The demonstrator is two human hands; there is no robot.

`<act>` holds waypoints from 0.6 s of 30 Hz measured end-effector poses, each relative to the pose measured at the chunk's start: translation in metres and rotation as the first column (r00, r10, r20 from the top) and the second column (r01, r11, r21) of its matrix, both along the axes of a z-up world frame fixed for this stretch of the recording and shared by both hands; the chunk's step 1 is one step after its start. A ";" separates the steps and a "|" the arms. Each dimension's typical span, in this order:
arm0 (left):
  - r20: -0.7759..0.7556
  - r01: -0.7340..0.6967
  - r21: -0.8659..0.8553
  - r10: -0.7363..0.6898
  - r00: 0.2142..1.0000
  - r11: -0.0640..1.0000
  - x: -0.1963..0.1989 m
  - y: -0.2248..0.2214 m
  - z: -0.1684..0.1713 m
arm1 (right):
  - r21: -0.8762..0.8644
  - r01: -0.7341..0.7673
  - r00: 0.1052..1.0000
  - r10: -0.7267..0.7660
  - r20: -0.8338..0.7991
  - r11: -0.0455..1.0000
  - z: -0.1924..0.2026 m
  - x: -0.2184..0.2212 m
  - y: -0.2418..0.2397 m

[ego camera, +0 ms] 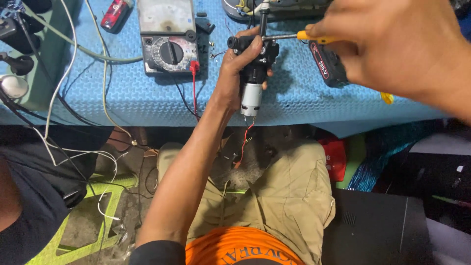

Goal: Disassembling a small motor assembly using a screwdriver to remove housing screws and inspect internal components.

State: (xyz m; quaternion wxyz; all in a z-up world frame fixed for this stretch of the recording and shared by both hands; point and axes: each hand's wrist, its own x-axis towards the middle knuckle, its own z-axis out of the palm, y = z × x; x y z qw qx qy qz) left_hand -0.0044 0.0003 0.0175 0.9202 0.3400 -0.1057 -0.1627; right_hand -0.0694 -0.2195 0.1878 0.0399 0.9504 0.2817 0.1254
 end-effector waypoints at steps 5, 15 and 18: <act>-0.015 0.001 -0.056 -0.001 1.000 0.998 0.002 0.000 -0.005 | -0.144 -0.193 0.934 0.227 0.277 0.971 0.004 -0.014 0.012; 0.007 0.011 -0.058 -0.011 1.000 0.998 0.001 0.002 -0.004 | 0.778 -0.206 0.975 0.052 0.218 0.593 -0.040 -0.021 0.023; 0.016 0.013 -0.071 -0.012 1.000 0.997 0.000 0.002 -0.005 | 0.787 -0.297 0.941 0.028 0.336 0.540 -0.052 -0.017 0.029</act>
